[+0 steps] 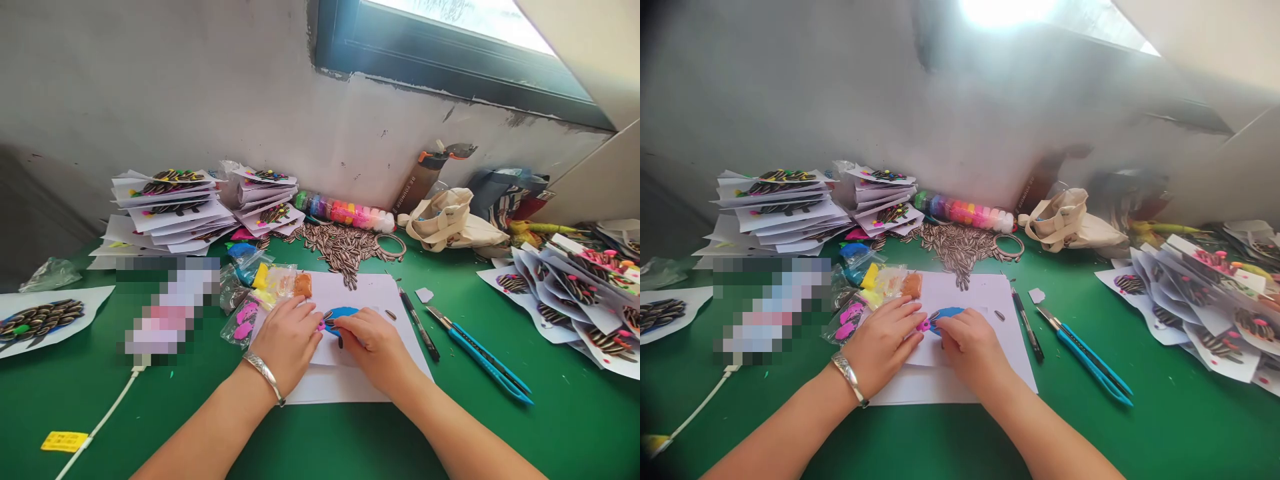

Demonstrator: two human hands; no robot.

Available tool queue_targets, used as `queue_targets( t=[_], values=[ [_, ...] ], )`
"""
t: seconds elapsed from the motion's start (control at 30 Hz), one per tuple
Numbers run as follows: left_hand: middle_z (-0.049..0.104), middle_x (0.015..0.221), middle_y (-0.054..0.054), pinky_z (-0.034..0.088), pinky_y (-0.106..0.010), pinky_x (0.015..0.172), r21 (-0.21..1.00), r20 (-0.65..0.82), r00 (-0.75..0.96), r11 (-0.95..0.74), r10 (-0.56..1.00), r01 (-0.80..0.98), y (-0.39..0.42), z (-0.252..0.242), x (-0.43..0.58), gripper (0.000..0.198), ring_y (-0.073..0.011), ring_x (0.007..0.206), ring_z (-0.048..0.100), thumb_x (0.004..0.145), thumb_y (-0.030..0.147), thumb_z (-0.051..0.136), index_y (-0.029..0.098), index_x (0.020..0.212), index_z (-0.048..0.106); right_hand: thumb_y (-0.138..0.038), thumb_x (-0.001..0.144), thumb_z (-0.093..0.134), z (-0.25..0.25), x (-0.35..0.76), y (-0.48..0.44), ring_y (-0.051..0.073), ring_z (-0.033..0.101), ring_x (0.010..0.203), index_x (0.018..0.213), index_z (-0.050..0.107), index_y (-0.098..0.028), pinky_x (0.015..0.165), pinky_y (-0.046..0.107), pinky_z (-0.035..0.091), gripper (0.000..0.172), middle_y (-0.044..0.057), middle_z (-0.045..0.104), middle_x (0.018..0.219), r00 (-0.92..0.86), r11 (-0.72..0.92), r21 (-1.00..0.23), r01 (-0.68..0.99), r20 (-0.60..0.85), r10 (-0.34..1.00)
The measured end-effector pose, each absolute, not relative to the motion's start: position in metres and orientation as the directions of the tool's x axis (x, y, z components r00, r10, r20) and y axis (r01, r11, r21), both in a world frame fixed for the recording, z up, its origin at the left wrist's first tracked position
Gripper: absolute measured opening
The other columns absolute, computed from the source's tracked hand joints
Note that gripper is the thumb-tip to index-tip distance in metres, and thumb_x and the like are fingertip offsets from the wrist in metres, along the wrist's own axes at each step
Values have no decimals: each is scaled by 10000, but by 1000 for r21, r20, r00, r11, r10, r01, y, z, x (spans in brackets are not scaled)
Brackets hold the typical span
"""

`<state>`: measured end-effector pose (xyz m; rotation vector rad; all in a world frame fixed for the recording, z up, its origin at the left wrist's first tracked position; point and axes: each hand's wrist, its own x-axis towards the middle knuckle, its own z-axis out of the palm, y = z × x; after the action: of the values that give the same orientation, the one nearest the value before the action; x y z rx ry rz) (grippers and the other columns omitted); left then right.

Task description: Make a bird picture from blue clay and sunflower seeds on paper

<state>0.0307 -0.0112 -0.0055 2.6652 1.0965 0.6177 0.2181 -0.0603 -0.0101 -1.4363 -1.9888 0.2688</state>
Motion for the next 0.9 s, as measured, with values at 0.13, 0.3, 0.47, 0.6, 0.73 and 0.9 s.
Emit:
queue_targets(
  t=[0.13, 0.3, 0.47, 0.6, 0.73, 0.9],
  values=[
    [647, 1168, -93, 458, -465, 955, 338, 166, 638, -652, 752, 679, -11, -4, 30, 345, -303, 1138, 537, 789, 224, 643, 193, 1133, 629, -123, 877, 496, -5, 219, -63, 157, 566, 661, 882, 688, -210, 625, 269, 458, 211, 24, 662, 708, -164, 363, -527, 768, 386, 908],
    [670, 1083, -84, 483, -420, 893, 354, 129, 637, -635, 760, 686, -11, -3, 32, 338, -282, 1069, 557, 780, 216, 647, 190, 1116, 624, -151, 892, 484, -4, 219, -65, 169, 579, 676, 865, 678, -222, 623, 284, 473, 208, 26, 653, 708, -181, 356, -510, 783, 361, 915],
    [663, 1070, -82, 471, -396, 872, 369, 93, 629, -613, 772, 698, -13, -4, 34, 389, -272, 1049, 549, 804, 209, 611, 183, 1190, 573, -170, 900, 483, -9, 218, -68, 183, 583, 692, 879, 671, -217, 607, 301, 477, 195, 42, 646, 721, -184, 356, -483, 800, 367, 912],
    [656, 1084, -88, 459, -393, 880, 385, 47, 599, -568, 799, 728, -16, -3, 37, 533, -274, 1044, 543, 805, 199, 609, 165, 1320, 478, -167, 902, 491, -14, 217, -71, 186, 568, 683, 876, 658, -212, 612, 311, 472, 175, 41, 633, 708, -185, 362, -472, 804, 381, 906],
    [654, 1063, -90, 456, -396, 886, 398, 15, 567, -525, 823, 752, -19, -1, 40, 630, -277, 1024, 536, 806, 198, 626, 144, 1392, 402, -164, 906, 490, -15, 218, -77, 180, 548, 680, 887, 647, -210, 621, 310, 464, 165, 34, 622, 703, -167, 359, -490, 794, 393, 904],
    [653, 1057, -89, 457, -389, 876, 394, -3, 548, -503, 837, 769, -23, 1, 42, 636, -278, 1011, 533, 809, 204, 634, 148, 1398, 399, -162, 915, 485, -15, 216, -75, 172, 527, 688, 895, 641, -209, 658, 309, 452, 164, 26, 640, 719, -129, 355, -496, 793, 433, 892]
  ],
)
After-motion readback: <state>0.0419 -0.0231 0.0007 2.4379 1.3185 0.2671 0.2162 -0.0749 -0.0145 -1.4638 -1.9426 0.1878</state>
